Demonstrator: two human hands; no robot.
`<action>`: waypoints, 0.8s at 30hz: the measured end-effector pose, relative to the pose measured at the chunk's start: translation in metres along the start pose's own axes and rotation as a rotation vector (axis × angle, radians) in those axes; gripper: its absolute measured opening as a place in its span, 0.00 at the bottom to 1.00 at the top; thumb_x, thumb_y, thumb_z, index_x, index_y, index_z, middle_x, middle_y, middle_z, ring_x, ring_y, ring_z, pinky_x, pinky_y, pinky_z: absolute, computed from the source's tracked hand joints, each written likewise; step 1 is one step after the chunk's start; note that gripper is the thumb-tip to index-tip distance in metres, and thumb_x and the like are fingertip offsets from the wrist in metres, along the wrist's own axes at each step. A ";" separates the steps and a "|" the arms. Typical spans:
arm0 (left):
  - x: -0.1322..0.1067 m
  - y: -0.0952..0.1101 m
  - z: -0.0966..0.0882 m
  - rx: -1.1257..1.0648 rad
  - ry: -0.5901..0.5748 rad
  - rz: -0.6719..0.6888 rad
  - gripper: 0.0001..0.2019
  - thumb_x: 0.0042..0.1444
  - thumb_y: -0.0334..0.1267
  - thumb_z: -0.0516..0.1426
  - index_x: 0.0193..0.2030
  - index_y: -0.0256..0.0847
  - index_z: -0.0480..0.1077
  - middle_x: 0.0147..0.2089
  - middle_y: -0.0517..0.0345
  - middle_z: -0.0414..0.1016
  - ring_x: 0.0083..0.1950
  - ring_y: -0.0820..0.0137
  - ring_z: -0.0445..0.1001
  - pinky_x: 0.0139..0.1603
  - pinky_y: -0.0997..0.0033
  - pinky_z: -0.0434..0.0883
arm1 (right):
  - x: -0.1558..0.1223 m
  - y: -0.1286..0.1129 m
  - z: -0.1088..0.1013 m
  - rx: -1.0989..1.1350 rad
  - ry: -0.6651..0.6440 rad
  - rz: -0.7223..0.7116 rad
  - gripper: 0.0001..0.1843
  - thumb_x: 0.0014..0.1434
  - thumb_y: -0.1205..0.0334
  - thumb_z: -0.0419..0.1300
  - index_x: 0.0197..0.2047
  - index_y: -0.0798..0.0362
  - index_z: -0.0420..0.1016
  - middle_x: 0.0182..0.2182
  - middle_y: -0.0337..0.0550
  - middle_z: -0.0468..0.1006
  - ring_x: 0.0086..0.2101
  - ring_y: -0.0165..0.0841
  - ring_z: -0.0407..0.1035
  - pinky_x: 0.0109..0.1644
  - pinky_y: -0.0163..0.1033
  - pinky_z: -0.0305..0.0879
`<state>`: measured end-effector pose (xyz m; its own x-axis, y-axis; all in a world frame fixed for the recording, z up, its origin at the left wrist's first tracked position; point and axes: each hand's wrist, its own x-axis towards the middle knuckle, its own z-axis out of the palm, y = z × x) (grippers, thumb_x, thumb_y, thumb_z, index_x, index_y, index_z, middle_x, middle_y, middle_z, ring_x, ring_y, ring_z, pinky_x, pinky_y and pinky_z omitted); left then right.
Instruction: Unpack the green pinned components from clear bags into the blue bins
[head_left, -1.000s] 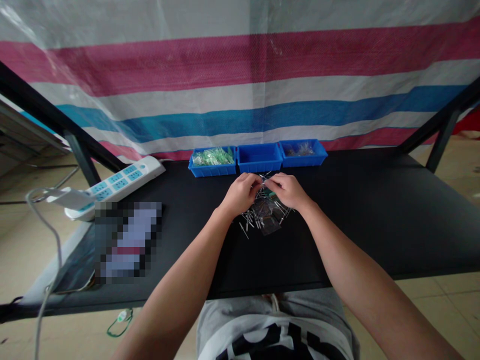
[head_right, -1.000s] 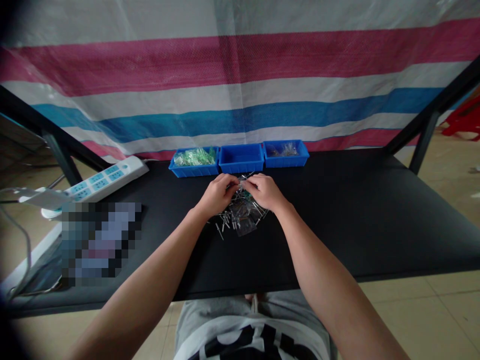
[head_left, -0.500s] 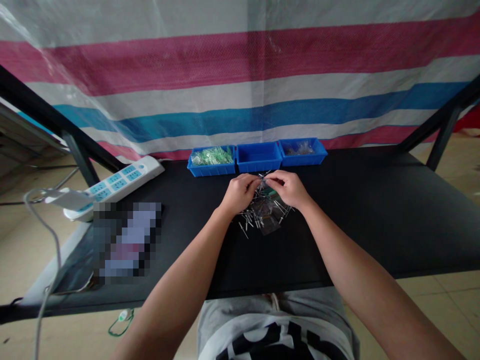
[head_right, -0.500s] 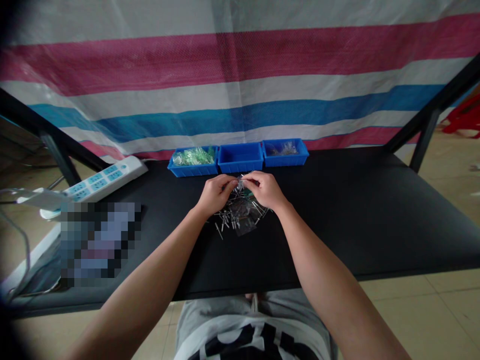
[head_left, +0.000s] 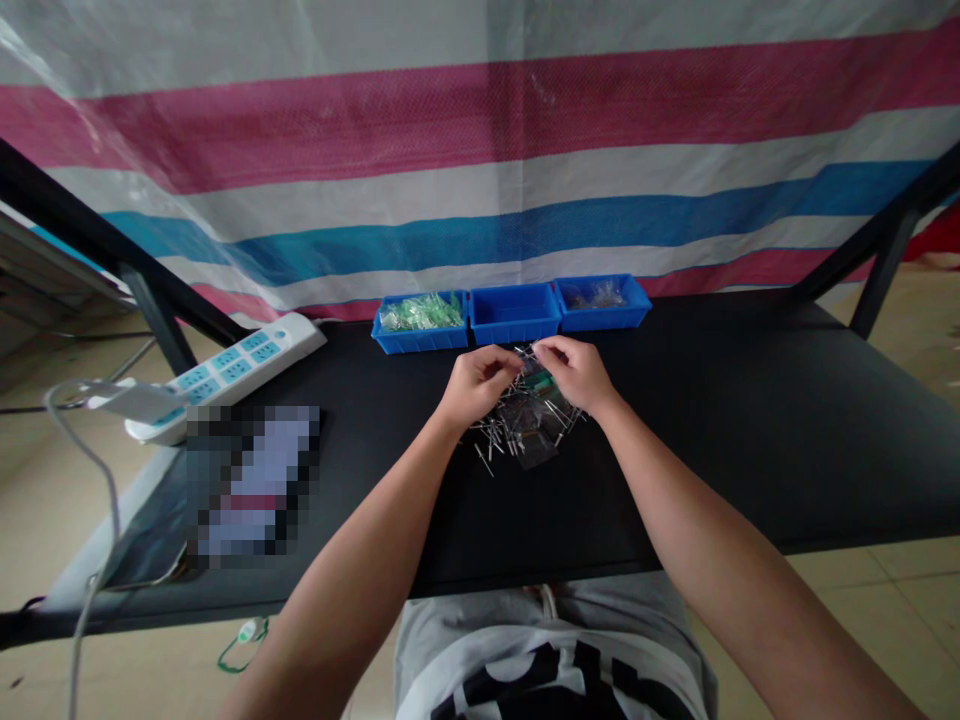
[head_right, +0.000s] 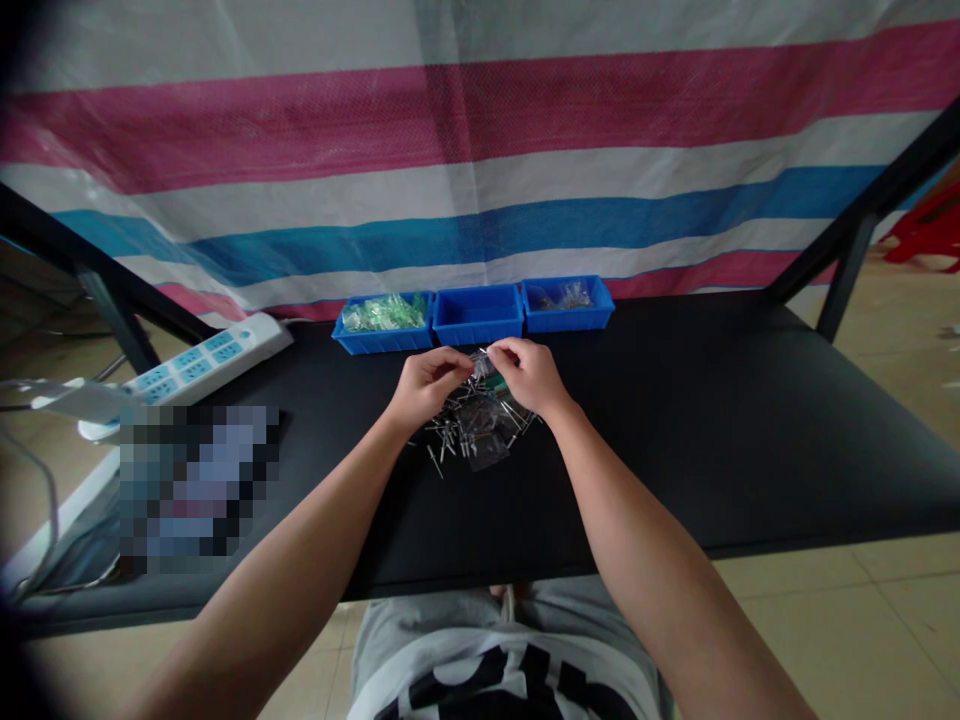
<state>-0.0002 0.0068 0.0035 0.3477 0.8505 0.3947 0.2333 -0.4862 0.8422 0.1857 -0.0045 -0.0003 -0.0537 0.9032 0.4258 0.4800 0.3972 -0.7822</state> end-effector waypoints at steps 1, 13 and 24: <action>0.000 0.000 -0.001 0.025 0.016 0.016 0.09 0.55 0.38 0.56 0.35 0.37 0.75 0.34 0.54 0.78 0.34 0.70 0.75 0.36 0.70 0.72 | 0.000 -0.001 0.000 0.000 0.016 0.011 0.20 0.62 0.47 0.55 0.36 0.54 0.79 0.31 0.45 0.81 0.32 0.35 0.73 0.37 0.37 0.65; 0.012 -0.007 -0.009 0.847 0.128 -0.010 0.29 0.57 0.42 0.54 0.66 0.39 0.58 0.64 0.40 0.63 0.63 0.47 0.60 0.57 0.44 0.63 | -0.001 -0.001 0.000 -0.062 -0.033 0.023 0.17 0.62 0.50 0.56 0.36 0.54 0.78 0.30 0.44 0.81 0.31 0.34 0.73 0.36 0.35 0.64; 0.010 -0.013 -0.009 0.861 0.052 -0.067 0.32 0.55 0.41 0.57 0.66 0.39 0.57 0.71 0.36 0.50 0.63 0.41 0.59 0.55 0.38 0.64 | 0.000 -0.003 -0.001 -0.091 -0.085 0.020 0.17 0.62 0.50 0.55 0.35 0.55 0.78 0.30 0.45 0.81 0.31 0.34 0.73 0.35 0.36 0.63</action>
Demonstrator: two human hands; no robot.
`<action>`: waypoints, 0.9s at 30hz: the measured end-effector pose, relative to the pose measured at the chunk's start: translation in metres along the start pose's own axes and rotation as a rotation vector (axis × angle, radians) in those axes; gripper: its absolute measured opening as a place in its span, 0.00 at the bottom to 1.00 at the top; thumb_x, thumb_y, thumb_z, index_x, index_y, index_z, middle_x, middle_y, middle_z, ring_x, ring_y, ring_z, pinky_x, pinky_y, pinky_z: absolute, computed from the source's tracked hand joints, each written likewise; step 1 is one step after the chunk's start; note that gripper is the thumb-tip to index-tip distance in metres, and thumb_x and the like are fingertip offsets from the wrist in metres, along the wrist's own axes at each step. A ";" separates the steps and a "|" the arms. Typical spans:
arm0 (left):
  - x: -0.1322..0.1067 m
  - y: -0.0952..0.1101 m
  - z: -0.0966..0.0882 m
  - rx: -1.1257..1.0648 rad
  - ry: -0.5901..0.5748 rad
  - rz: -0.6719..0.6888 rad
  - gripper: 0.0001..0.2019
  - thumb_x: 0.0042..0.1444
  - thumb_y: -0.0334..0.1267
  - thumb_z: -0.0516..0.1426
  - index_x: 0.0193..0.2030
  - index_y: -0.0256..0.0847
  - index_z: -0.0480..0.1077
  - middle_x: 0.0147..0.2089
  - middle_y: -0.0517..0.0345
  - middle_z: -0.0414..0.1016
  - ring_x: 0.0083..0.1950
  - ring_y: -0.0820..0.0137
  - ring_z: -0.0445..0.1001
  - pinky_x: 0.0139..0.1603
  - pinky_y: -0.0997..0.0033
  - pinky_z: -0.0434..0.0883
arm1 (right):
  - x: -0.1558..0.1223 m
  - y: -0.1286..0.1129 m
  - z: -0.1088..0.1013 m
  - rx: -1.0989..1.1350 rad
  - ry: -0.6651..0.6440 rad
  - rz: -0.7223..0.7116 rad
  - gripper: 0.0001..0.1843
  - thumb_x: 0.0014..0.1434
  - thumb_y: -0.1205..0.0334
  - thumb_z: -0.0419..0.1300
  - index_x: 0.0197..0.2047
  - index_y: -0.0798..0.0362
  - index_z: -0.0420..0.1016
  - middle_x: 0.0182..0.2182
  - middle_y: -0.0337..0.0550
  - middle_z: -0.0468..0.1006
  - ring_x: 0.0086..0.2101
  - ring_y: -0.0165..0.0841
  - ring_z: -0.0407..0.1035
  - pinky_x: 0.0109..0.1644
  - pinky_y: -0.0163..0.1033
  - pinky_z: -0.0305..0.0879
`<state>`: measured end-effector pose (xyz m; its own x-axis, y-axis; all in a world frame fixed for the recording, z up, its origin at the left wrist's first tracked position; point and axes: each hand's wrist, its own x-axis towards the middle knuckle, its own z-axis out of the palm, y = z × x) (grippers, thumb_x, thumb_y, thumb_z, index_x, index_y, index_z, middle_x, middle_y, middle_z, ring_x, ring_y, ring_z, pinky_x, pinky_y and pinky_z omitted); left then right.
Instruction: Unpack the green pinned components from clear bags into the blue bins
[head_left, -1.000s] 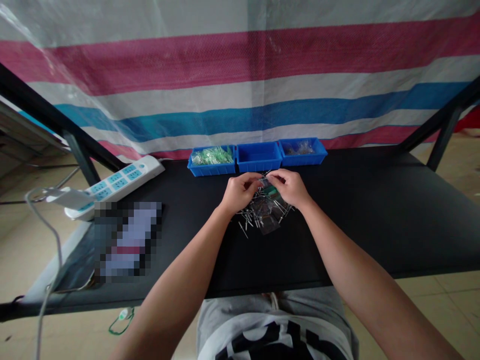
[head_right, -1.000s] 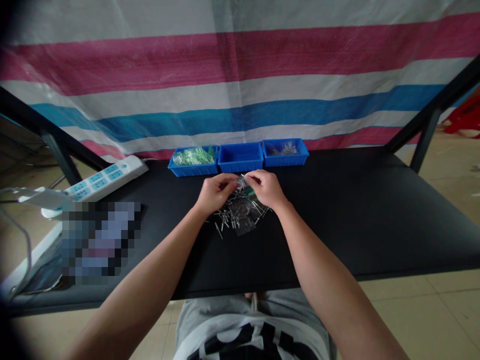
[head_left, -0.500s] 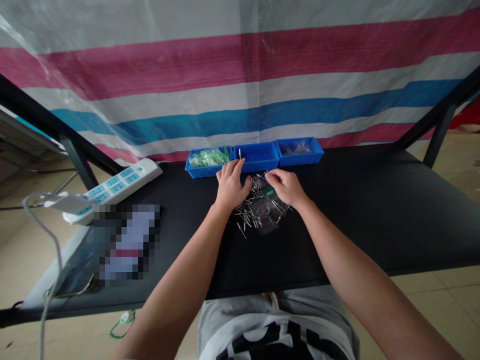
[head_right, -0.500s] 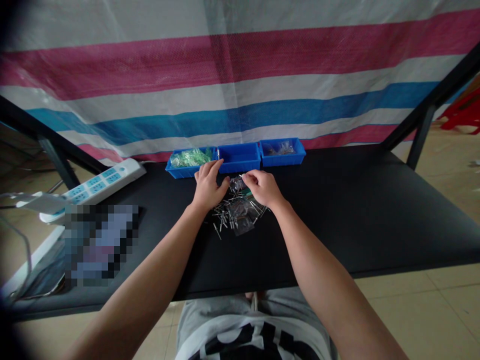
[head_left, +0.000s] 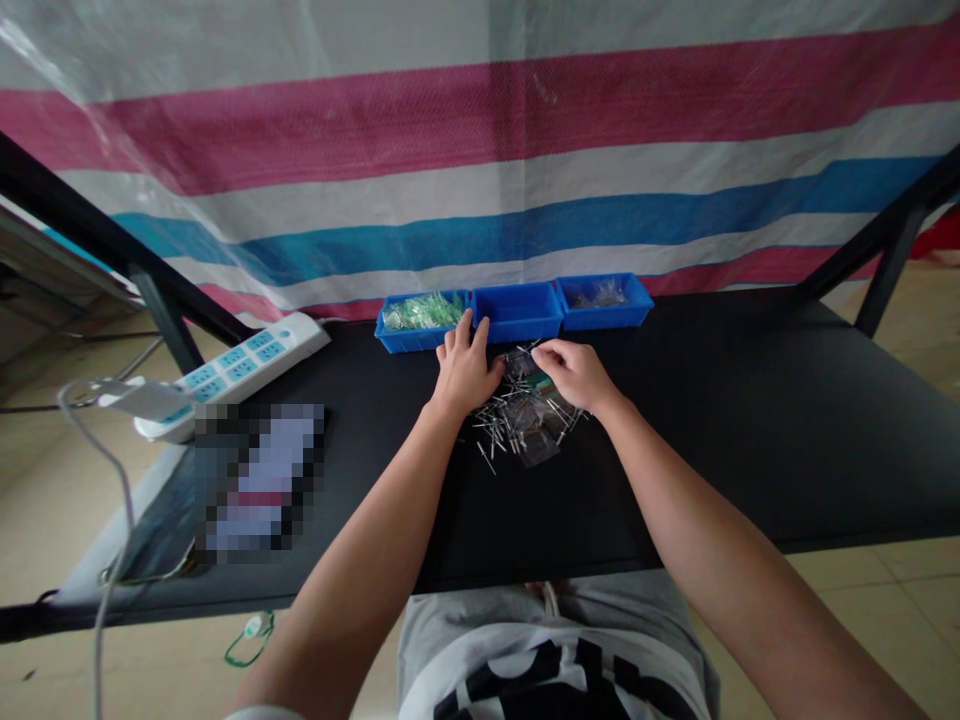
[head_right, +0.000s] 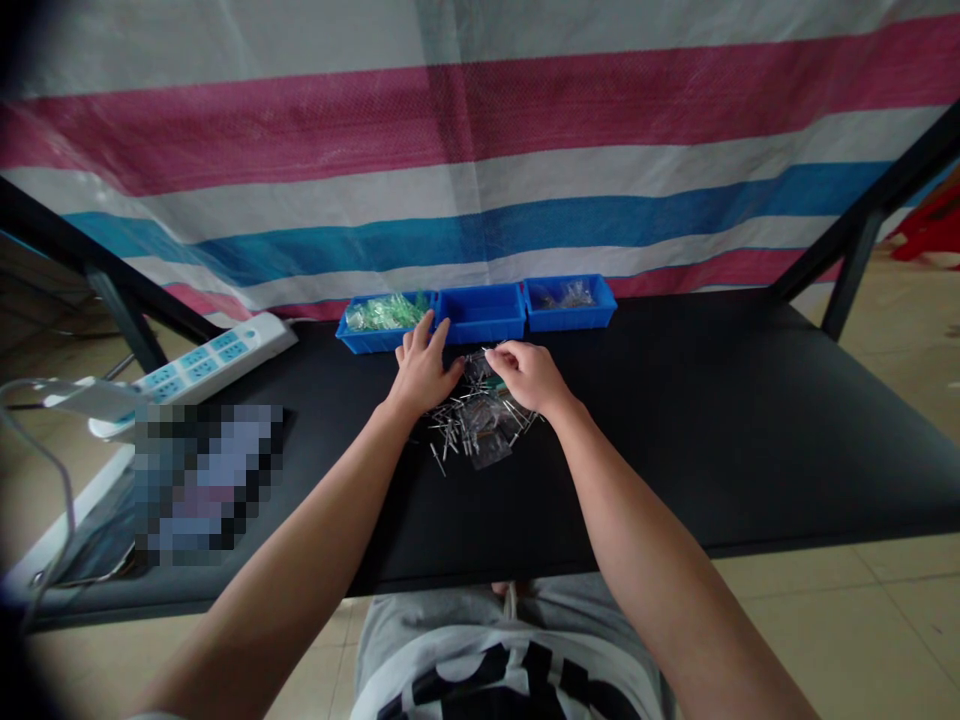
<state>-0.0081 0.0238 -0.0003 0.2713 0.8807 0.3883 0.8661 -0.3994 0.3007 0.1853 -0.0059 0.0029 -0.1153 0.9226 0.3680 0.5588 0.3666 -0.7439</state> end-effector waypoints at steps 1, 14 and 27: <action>0.000 -0.001 0.000 -0.014 0.028 0.007 0.30 0.55 0.39 0.56 0.65 0.38 0.59 0.70 0.36 0.52 0.63 0.42 0.59 0.56 0.39 0.65 | 0.000 0.000 0.000 -0.008 -0.003 -0.002 0.18 0.62 0.50 0.55 0.35 0.55 0.78 0.30 0.44 0.81 0.30 0.34 0.73 0.35 0.36 0.63; -0.006 -0.005 0.002 -0.293 -0.181 0.319 0.18 0.52 0.27 0.53 0.48 0.38 0.76 0.48 0.49 0.73 0.49 0.64 0.73 0.56 0.63 0.72 | -0.001 0.003 0.002 -0.056 -0.012 -0.025 0.17 0.62 0.52 0.55 0.33 0.55 0.78 0.28 0.43 0.80 0.29 0.32 0.71 0.33 0.35 0.60; -0.003 -0.007 0.002 -0.323 -0.291 0.299 0.08 0.55 0.30 0.57 0.38 0.38 0.77 0.44 0.50 0.73 0.47 0.64 0.73 0.56 0.61 0.71 | -0.001 0.003 0.002 -0.060 -0.034 -0.006 0.17 0.62 0.53 0.55 0.33 0.55 0.79 0.28 0.43 0.80 0.29 0.32 0.70 0.33 0.35 0.60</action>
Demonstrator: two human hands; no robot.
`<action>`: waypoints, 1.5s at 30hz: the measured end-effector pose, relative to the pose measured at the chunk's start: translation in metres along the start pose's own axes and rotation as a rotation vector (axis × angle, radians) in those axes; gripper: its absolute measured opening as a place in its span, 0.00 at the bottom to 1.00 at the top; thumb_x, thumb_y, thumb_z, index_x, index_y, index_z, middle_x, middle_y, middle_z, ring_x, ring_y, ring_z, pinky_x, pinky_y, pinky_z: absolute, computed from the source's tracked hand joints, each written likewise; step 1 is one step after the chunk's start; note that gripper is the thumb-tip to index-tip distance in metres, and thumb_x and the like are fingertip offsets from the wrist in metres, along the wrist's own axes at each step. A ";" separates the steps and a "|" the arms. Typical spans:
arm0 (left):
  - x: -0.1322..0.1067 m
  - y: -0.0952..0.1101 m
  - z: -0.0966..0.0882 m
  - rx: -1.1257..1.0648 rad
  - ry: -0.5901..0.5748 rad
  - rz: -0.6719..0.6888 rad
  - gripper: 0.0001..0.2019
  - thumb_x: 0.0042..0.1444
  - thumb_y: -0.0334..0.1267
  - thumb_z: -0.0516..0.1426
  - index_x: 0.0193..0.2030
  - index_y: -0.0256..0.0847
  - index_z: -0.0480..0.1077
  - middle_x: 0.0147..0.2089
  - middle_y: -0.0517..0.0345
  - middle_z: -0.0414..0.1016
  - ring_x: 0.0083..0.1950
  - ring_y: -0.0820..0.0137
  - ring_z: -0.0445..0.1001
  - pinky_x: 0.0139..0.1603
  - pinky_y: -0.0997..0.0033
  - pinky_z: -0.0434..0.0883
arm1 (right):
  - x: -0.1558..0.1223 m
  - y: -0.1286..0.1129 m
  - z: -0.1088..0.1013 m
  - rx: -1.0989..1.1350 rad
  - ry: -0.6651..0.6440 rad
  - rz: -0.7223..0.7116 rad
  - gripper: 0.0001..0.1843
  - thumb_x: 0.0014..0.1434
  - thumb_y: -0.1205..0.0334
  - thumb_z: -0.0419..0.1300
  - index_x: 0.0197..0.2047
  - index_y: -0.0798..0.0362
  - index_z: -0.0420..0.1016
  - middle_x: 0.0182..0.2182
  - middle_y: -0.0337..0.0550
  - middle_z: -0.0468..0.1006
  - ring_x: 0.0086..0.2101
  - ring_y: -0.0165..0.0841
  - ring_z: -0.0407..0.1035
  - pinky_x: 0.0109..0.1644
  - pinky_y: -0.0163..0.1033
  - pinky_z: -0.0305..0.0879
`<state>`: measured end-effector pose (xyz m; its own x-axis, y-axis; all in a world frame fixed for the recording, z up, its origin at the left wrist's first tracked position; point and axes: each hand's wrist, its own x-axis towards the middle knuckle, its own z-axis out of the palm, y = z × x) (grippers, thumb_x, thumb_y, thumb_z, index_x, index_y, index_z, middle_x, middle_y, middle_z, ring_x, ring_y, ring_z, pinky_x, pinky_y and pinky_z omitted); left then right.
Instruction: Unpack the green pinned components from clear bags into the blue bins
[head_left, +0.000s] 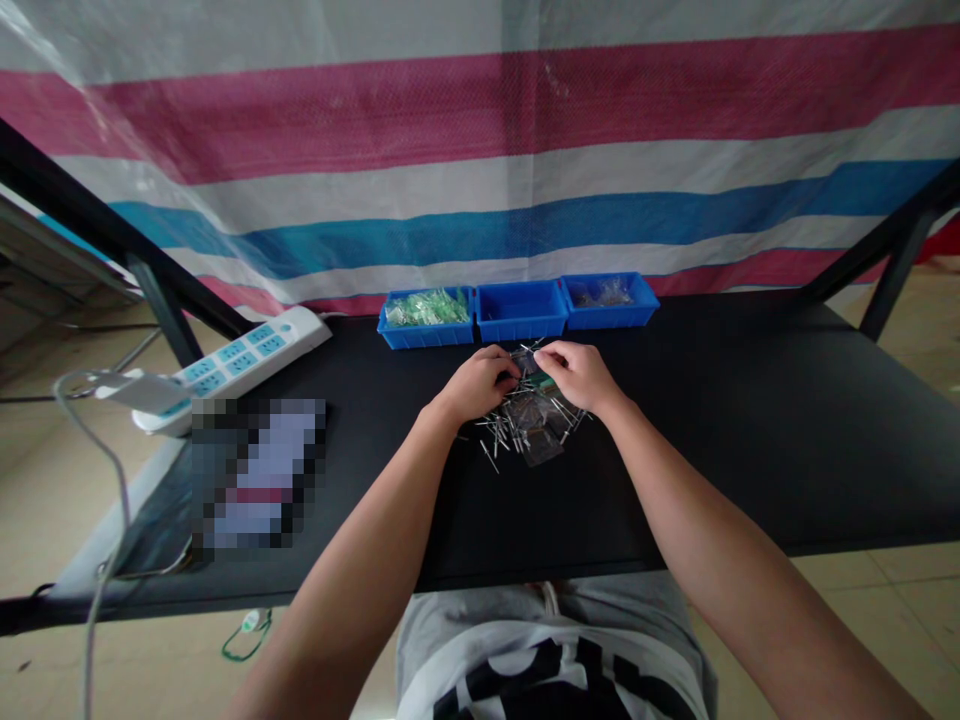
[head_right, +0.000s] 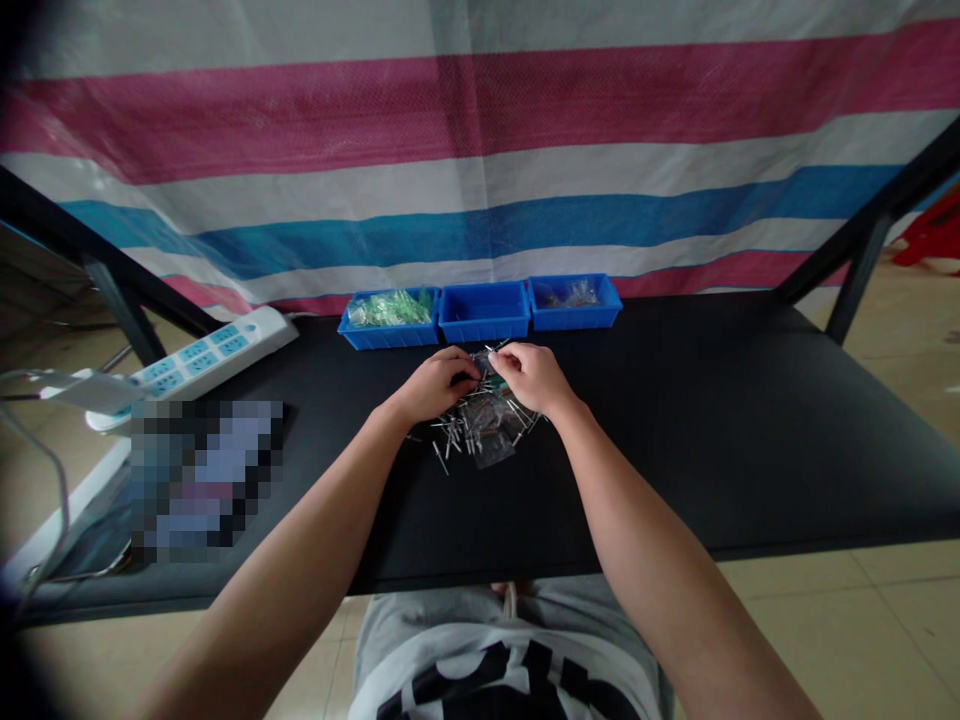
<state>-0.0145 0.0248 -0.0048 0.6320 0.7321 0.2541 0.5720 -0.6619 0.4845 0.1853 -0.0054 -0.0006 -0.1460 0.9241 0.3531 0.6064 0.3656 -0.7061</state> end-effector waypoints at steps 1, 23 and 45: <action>0.000 0.000 -0.001 -0.002 -0.008 0.003 0.07 0.54 0.29 0.57 0.38 0.37 0.77 0.43 0.50 0.72 0.47 0.64 0.73 0.55 0.62 0.71 | 0.000 0.000 0.000 0.000 -0.001 0.000 0.17 0.62 0.53 0.55 0.33 0.55 0.79 0.28 0.43 0.80 0.29 0.32 0.71 0.33 0.35 0.60; -0.002 0.009 0.001 -0.023 0.148 0.027 0.02 0.60 0.33 0.55 0.39 0.39 0.68 0.39 0.54 0.73 0.43 0.66 0.71 0.45 0.65 0.70 | 0.001 -0.003 -0.001 -0.004 0.002 -0.130 0.18 0.63 0.55 0.55 0.27 0.54 0.76 0.25 0.43 0.76 0.29 0.32 0.69 0.34 0.36 0.59; -0.001 0.025 -0.001 -0.148 0.292 -0.121 0.09 0.60 0.40 0.55 0.36 0.38 0.74 0.32 0.57 0.77 0.33 0.72 0.73 0.37 0.73 0.68 | -0.002 -0.005 0.002 0.213 0.064 -0.018 0.09 0.54 0.58 0.64 0.36 0.54 0.78 0.30 0.44 0.81 0.29 0.33 0.72 0.33 0.37 0.65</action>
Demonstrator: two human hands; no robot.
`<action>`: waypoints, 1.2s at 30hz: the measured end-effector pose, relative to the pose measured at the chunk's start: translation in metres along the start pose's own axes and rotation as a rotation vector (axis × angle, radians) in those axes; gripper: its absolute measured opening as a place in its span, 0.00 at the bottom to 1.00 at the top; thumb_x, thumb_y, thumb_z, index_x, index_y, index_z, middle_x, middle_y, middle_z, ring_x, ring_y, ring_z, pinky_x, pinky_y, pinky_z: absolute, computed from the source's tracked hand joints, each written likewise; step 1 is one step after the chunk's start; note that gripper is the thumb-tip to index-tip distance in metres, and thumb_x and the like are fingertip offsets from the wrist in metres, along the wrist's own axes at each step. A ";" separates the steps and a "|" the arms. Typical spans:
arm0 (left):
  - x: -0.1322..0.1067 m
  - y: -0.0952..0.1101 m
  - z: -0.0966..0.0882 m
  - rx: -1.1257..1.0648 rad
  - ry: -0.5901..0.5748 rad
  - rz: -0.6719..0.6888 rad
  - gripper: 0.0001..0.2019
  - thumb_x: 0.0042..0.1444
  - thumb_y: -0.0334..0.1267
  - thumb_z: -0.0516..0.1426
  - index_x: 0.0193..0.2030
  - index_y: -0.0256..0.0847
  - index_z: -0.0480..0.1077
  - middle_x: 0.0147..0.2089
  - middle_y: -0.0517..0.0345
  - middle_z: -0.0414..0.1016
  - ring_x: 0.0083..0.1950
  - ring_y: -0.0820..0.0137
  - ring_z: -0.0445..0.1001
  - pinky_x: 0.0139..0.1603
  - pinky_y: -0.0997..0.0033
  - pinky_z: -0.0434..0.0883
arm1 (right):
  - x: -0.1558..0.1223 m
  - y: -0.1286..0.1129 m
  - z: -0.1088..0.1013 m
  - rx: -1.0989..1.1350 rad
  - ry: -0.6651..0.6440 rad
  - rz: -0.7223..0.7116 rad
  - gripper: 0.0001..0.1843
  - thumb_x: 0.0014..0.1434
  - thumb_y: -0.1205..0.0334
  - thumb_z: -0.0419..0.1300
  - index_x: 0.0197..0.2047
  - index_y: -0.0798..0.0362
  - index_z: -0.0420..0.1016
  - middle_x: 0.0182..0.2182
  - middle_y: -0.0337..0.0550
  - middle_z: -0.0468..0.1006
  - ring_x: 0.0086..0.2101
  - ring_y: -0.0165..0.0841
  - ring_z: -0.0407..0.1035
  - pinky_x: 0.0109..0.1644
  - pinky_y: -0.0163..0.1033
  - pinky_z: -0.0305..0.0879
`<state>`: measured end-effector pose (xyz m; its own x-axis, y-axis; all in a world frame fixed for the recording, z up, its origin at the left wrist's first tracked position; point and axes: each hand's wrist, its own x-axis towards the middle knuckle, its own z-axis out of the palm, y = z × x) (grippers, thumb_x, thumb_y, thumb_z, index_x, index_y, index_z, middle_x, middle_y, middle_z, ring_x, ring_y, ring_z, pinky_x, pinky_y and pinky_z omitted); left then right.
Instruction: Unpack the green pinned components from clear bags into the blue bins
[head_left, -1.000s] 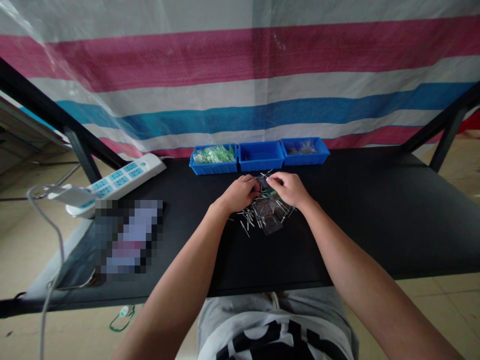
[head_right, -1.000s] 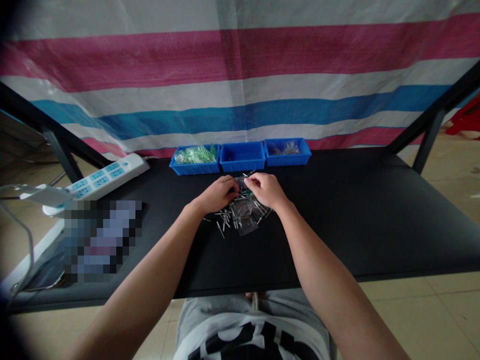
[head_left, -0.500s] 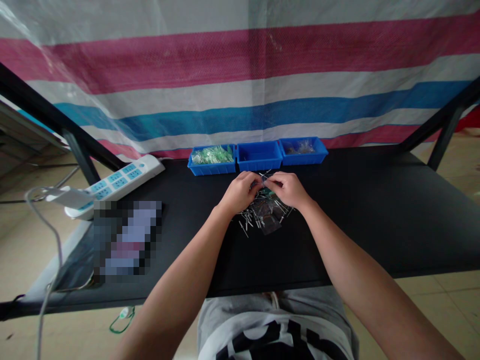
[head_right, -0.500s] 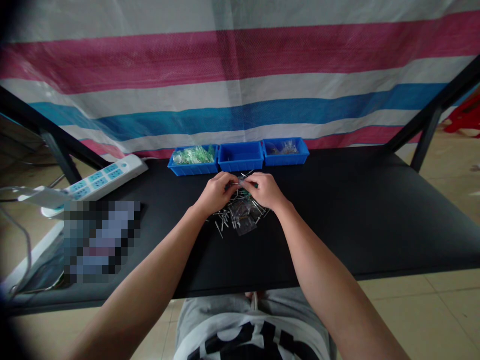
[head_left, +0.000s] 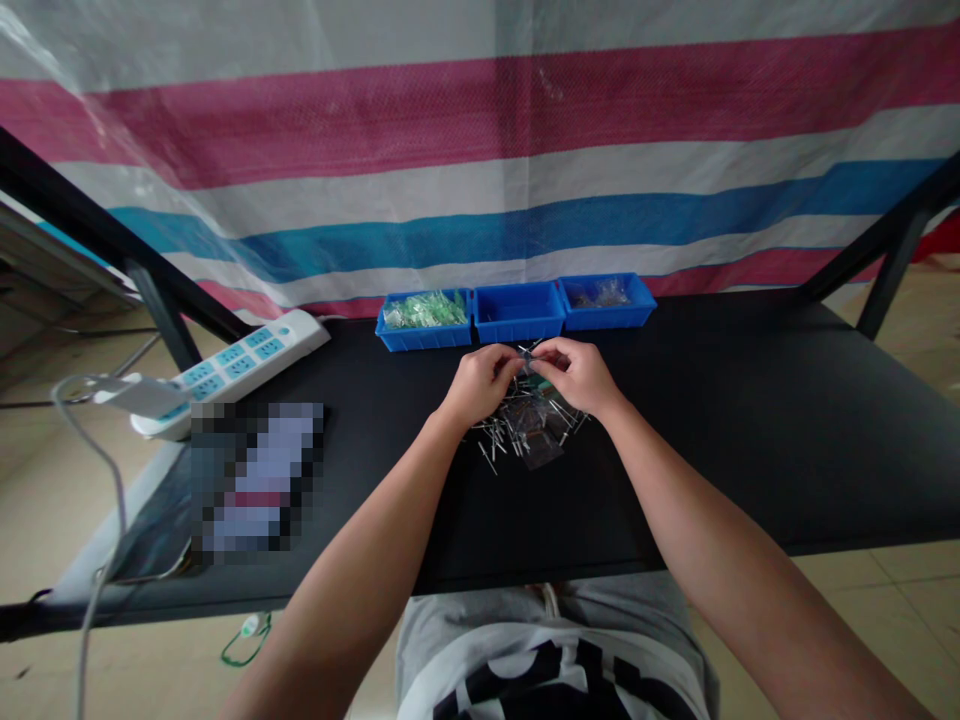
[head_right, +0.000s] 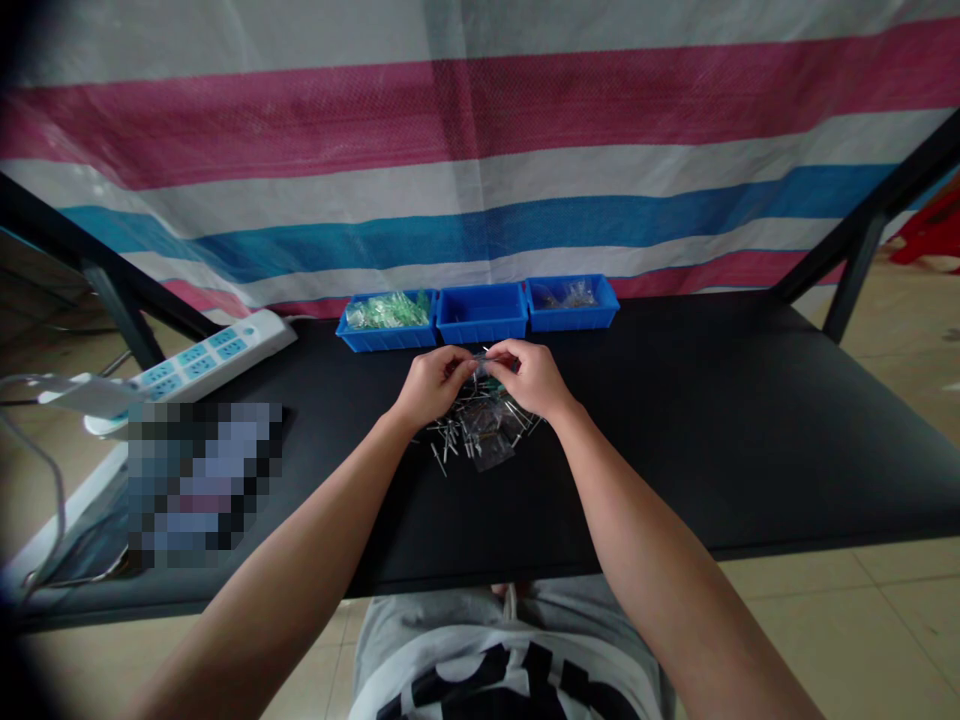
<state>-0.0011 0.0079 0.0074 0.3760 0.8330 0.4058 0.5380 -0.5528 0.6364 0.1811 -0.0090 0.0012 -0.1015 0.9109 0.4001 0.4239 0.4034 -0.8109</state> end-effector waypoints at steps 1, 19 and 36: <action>0.000 0.000 0.000 -0.003 0.012 -0.008 0.08 0.59 0.39 0.56 0.36 0.38 0.74 0.32 0.58 0.77 0.33 0.72 0.73 0.37 0.73 0.68 | 0.000 0.000 0.000 0.005 0.002 0.004 0.10 0.54 0.57 0.64 0.37 0.54 0.78 0.29 0.44 0.81 0.29 0.33 0.72 0.33 0.36 0.65; 0.001 -0.002 0.002 -0.116 0.257 -0.186 0.12 0.55 0.42 0.57 0.38 0.39 0.79 0.31 0.58 0.80 0.29 0.72 0.74 0.32 0.74 0.68 | 0.002 -0.001 0.000 -0.044 0.080 0.006 0.08 0.53 0.62 0.63 0.38 0.55 0.78 0.31 0.45 0.82 0.31 0.34 0.74 0.35 0.37 0.68; 0.007 -0.014 0.001 -0.043 0.596 -0.362 0.07 0.52 0.37 0.56 0.34 0.40 0.74 0.26 0.63 0.75 0.28 0.74 0.72 0.35 0.75 0.70 | 0.003 0.003 0.001 -0.198 -0.027 -0.034 0.05 0.55 0.63 0.62 0.33 0.54 0.78 0.30 0.44 0.81 0.30 0.33 0.73 0.36 0.38 0.67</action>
<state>-0.0051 0.0216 0.0003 -0.3063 0.8407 0.4465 0.5165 -0.2473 0.8198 0.1812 -0.0055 -0.0004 -0.1422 0.8999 0.4123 0.5885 0.4117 -0.6958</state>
